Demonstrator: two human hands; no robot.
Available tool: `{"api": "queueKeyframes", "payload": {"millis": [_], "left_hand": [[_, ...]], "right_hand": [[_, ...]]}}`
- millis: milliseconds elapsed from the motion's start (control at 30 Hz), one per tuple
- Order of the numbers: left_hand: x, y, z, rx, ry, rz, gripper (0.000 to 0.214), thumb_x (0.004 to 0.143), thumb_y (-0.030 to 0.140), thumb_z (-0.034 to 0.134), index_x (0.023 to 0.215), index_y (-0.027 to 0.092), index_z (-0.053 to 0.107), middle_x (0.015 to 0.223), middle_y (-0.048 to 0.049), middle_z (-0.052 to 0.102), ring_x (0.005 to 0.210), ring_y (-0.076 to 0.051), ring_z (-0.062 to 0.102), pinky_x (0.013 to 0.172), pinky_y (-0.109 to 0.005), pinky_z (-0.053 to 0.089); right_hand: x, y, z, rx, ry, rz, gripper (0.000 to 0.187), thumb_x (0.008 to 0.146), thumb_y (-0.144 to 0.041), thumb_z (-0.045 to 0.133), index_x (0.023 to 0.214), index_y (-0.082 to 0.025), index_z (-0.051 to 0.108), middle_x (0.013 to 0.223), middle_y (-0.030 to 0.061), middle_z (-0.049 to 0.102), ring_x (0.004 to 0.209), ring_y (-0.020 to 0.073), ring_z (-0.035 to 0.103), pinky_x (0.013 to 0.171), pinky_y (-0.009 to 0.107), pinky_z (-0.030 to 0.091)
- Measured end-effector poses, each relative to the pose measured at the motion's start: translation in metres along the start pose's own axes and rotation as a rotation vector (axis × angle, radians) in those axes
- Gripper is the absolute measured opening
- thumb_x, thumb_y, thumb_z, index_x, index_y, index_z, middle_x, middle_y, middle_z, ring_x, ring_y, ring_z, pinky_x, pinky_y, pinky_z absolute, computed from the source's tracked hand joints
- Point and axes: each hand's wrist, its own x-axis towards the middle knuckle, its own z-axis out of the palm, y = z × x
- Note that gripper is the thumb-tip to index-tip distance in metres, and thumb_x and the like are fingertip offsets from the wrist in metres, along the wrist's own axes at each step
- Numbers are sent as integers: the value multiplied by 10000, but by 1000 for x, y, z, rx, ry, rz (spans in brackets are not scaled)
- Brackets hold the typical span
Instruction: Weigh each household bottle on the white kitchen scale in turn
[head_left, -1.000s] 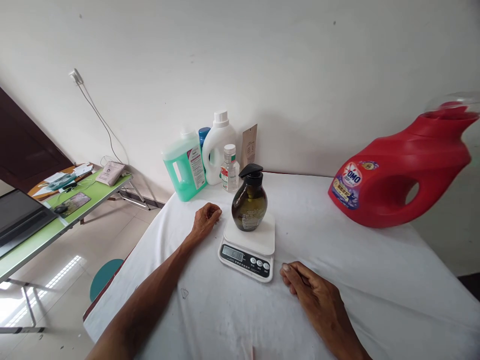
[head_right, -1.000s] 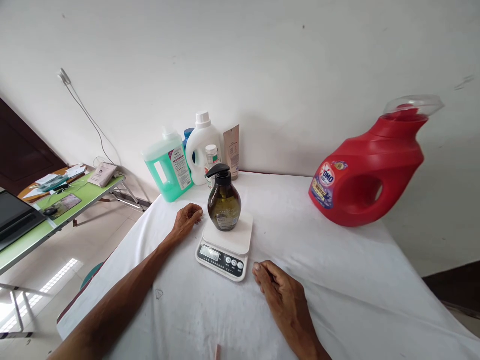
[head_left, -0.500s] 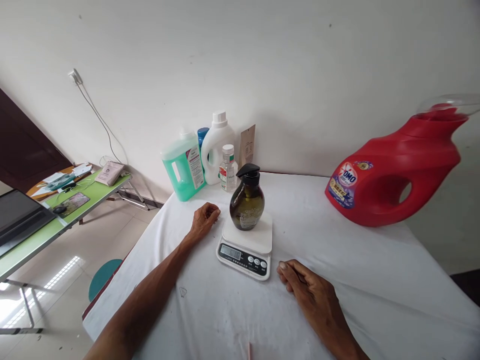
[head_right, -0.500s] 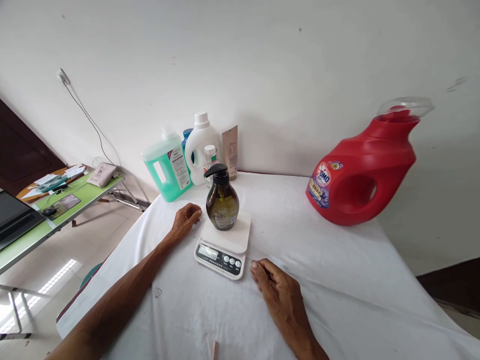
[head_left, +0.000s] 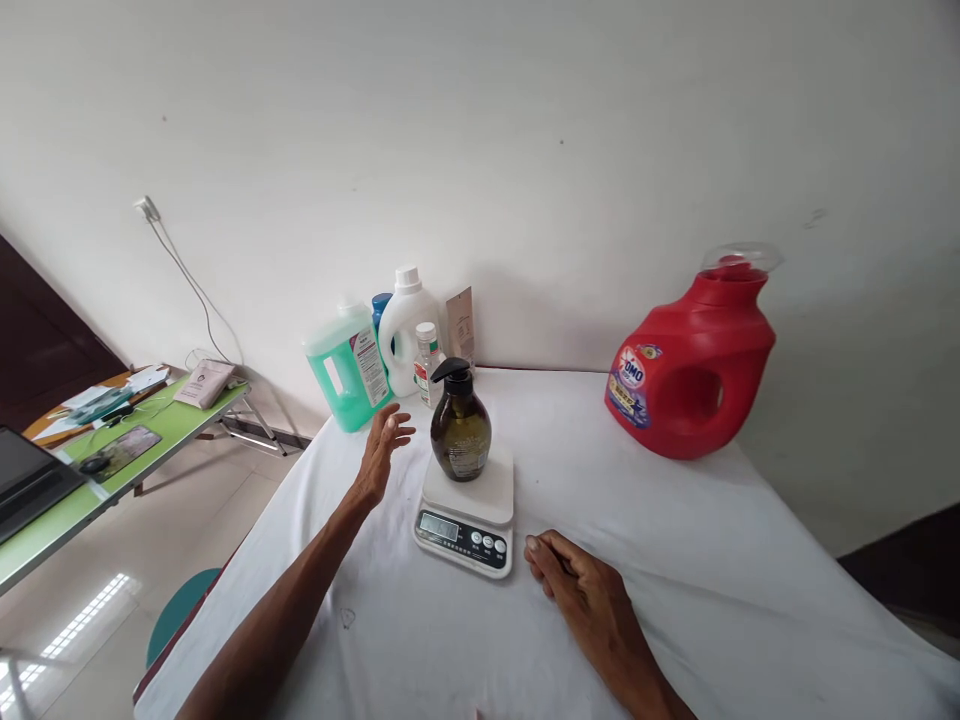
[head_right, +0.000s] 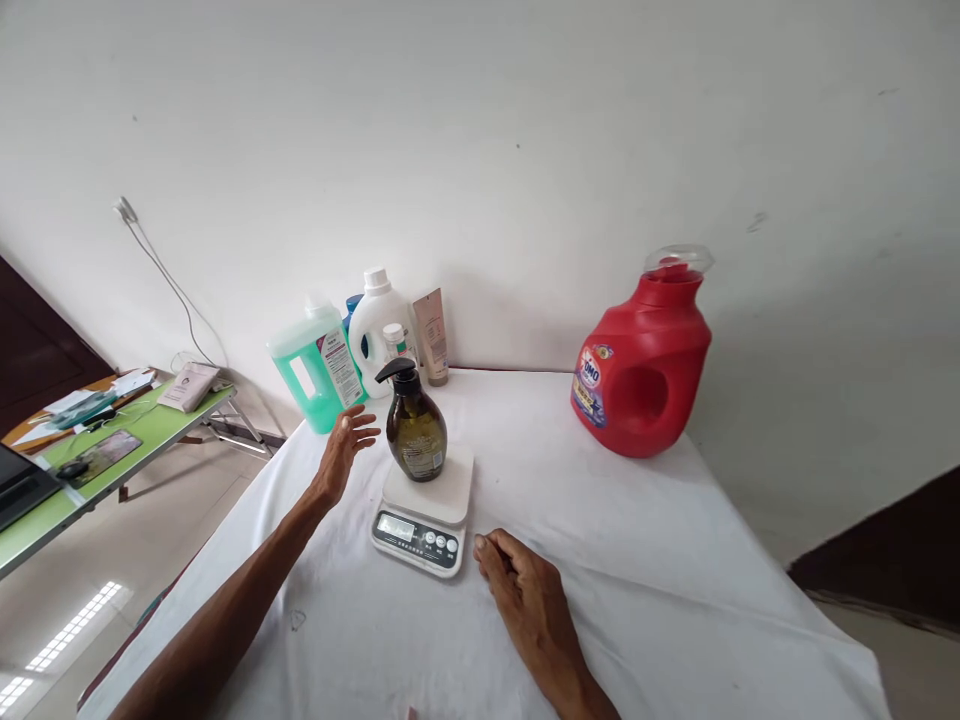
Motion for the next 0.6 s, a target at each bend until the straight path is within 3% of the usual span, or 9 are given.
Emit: {"api": "queueKeyframes", "payload": {"millis": [67,133,267,367,500,600], "left_hand": [[-4,15,9,-4,-35,54,692,972,721,381,1449,222,427,1456,-166,539,1248,-280,611,1082,-481,454],[-7,27,20,45,-90,113,738,934,716,491,1487,240,380,1515,-167,487,1339,-303,550,1135,-504,410],[-8,37,39,233,-140,194,1031,714,608,837,1527,247,316,1584,-171,419,1473,-344,409,1224,-517,306],[-5,37,50,339,-135,211,1118,599,516,935,1508,227,351,1536,-167,481,1429,-346,457,1182,-488,371],[-4,38,61,503,-76,116,716,623,481,913,1205,185,618,1134,-96,716,1017,-283,664,871,-404,530],[-3,36,63,537,-45,67,511,626,468,902,981,177,677,896,-51,721,817,-228,647,712,-339,507]], "right_hand": [[1,0,0,-5,-1,4,545,933,-716,430,688,-233,374,640,-21,435,601,138,371,563,265,315],[1,0,0,-17,-2,13,543,931,-718,422,690,-234,373,634,-24,419,601,140,362,567,269,308],[2,0,0,-51,1,18,541,924,-717,416,685,-232,387,639,-17,433,605,145,375,573,274,314],[2,0,-1,-75,4,9,543,916,-719,412,677,-231,404,630,-14,440,597,147,388,572,276,325],[3,1,-1,-63,11,24,548,904,-726,428,668,-233,403,622,-14,437,588,145,392,558,267,344],[3,2,0,-33,7,31,546,897,-724,456,666,-233,404,621,-11,444,589,143,401,552,255,367]]}}
